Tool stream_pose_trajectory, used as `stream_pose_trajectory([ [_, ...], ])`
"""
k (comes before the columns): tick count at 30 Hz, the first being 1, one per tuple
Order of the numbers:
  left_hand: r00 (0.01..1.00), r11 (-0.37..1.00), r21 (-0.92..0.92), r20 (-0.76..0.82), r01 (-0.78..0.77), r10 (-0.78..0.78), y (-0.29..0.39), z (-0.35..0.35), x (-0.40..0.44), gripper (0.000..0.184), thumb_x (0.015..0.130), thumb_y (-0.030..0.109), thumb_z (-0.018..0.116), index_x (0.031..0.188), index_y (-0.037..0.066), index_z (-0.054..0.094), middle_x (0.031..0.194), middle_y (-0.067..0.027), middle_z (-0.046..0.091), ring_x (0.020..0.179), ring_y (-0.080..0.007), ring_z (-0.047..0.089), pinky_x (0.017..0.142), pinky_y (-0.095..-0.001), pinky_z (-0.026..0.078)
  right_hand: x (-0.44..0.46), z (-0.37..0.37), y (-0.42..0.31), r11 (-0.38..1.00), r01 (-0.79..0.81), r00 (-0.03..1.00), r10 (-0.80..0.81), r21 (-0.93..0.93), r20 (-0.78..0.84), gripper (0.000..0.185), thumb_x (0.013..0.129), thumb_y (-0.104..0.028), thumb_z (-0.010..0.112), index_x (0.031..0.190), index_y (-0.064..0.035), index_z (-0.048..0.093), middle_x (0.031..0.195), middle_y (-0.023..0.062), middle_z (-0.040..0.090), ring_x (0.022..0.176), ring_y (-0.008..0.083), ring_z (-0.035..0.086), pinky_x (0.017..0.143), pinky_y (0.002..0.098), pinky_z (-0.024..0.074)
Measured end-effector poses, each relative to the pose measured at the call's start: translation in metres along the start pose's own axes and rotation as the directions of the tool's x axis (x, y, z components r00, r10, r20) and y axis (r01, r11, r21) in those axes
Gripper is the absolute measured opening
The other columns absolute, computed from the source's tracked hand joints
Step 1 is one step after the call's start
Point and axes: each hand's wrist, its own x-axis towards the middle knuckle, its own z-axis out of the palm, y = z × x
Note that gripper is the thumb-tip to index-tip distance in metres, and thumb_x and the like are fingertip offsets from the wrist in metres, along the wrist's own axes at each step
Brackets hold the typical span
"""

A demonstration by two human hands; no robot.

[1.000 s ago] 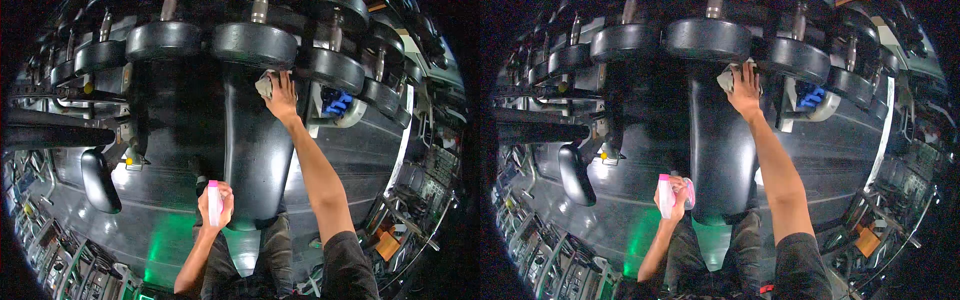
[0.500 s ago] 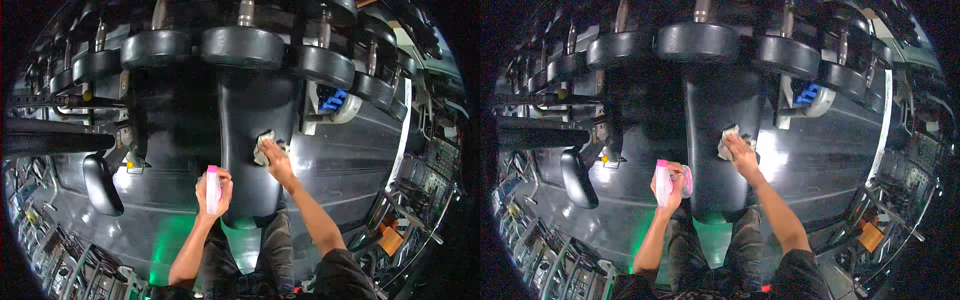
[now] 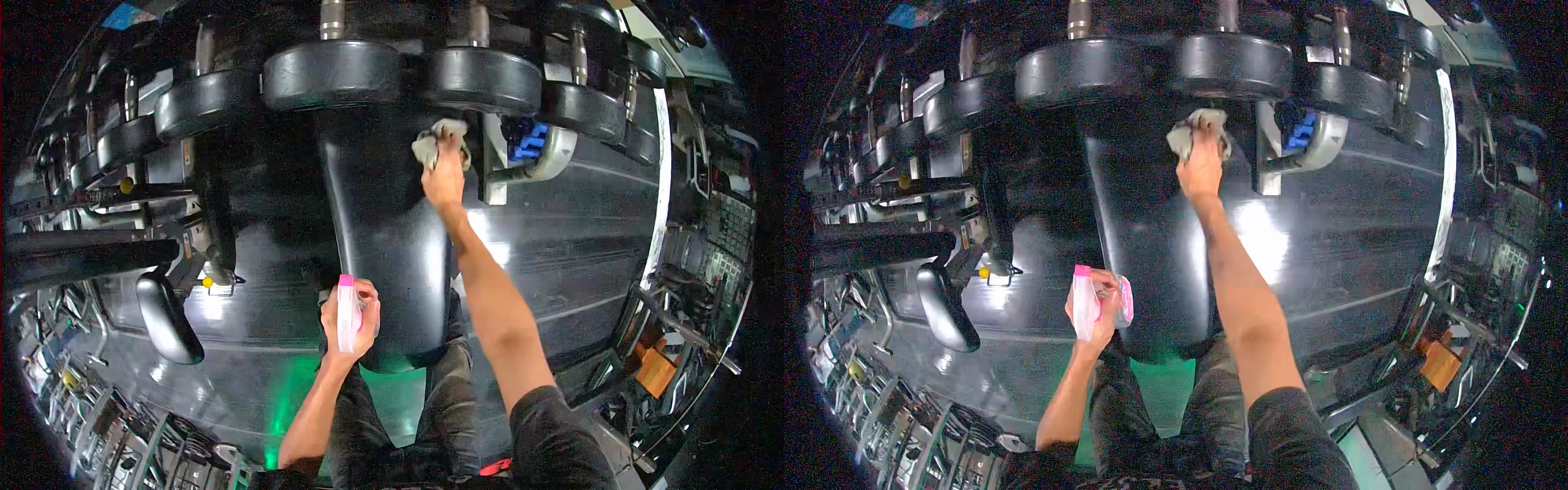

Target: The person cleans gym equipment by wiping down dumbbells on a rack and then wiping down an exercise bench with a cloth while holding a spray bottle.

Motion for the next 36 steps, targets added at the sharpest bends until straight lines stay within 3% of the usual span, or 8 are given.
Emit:
stream_pose_trajectory([
  [4,0.998,0.997,-0.062,0.022,0.054,-0.053,0.001,0.007,-0.003,0.014,0.080,-0.001,0.061,0.092,0.001,0.055,0.084,-0.0089,0.062,0.064,-0.0130,0.057,0.061,-0.0263,0.048,-0.101,-0.027,0.005,0.982,0.180,0.977,-0.172,-0.058,0.128,0.080,0.062,0.011,0.063,0.136,-0.0121,0.043,0.148,0.0152,0.034,0.139,0.0344,0.029,0.115,0.0473,0.0223],
  [9,0.999,1.000,-0.013,0.037,0.011,-0.010,0.015,0.011,0.003,0.015,0.080,-0.001,0.062,0.093,0.000,0.055,0.083,-0.0089,0.062,0.065,-0.0128,0.057,0.062,-0.0266,0.048,-0.194,-0.060,0.016,0.990,-0.141,0.967,0.132,0.025,0.216,0.076,0.066,0.014,0.057,0.137,-0.0114,0.044,0.143,0.0182,0.041,0.133,0.0363,0.037,0.111,0.0423,0.0310],
  [11,0.999,0.999,0.027,0.046,-0.026,0.025,0.016,0.013,0.004,0.015,0.079,-0.001,0.062,0.093,0.000,0.055,0.083,-0.0089,0.062,0.066,-0.0128,0.057,0.062,-0.0266,0.048,-0.196,-0.064,0.040,0.850,-0.462,0.883,0.414,0.254,0.220,0.052,0.079,0.003,0.057,0.130,-0.0058,0.048,0.125,0.0218,0.056,0.118,0.0406,0.052,0.100,0.0418,0.0426],
  [12,1.000,1.000,-0.005,0.024,-0.010,0.010,0.015,0.014,0.004,0.015,0.080,0.000,0.063,0.093,0.000,0.055,0.082,-0.0091,0.062,0.066,-0.0132,0.058,0.062,-0.0268,0.048,-0.184,-0.054,0.065,0.868,-0.374,0.927,0.357,0.327,0.112,0.035,0.092,-0.016,0.053,0.123,-0.0010,0.051,0.108,0.0221,0.064,0.103,0.0400,0.060,0.088,0.0420,0.0477],
  [15,1.000,1.000,-0.013,-0.007,-0.002,0.002,0.008,0.017,0.000,0.012,0.081,0.002,0.063,0.091,0.000,0.056,0.082,-0.0096,0.062,0.067,-0.0143,0.058,0.063,-0.0273,0.048,-0.094,-0.057,0.092,0.576,-0.528,0.773,0.631,0.624,0.071,0.035,0.093,-0.034,0.059,0.108,-0.0027,0.062,0.100,0.0098,0.064,0.089,0.0184,0.059,0.078,0.0347,0.0474],
  [19,0.999,1.000,-0.010,-0.043,0.009,-0.009,0.003,0.021,-0.014,0.012,0.084,0.007,0.063,0.091,0.000,0.055,0.082,-0.0100,0.062,0.067,-0.0151,0.058,0.063,-0.0278,0.048,0.035,-0.053,0.048,0.617,-0.312,0.887,0.463,0.722,-0.012,0.039,0.090,-0.027,0.066,0.119,-0.0042,0.055,0.108,0.0069,0.063,0.095,0.0180,0.058,0.084,0.0331,0.0457],
  [23,0.993,0.997,0.057,-0.104,-0.044,0.050,0.006,0.026,-0.029,0.016,0.085,0.009,0.064,0.093,-0.001,0.054,0.083,-0.0105,0.062,0.070,-0.0159,0.060,0.065,-0.0284,0.049,0.084,0.039,0.077,0.869,0.009,0.993,0.053,0.495,-0.110,0.049,0.081,-0.017,0.069,0.123,-0.0010,0.050,0.115,0.0174,0.059,0.108,0.0360,0.055,0.092,0.0397,0.0432],
  [36,0.974,0.990,-0.087,-0.187,0.110,-0.124,-0.007,0.036,-0.079,0.014,0.085,0.010,0.065,0.092,0.001,0.057,0.086,-0.0085,0.061,0.075,-0.0167,0.058,0.070,-0.0301,0.048,-0.117,-0.016,0.067,0.851,-0.277,0.961,0.237,0.446,0.145,0.056,0.089,-0.020,0.062,0.138,-0.0070,0.038,0.132,0.0180,0.049,0.123,0.0361,0.048,0.101,0.0396,0.0392],
])
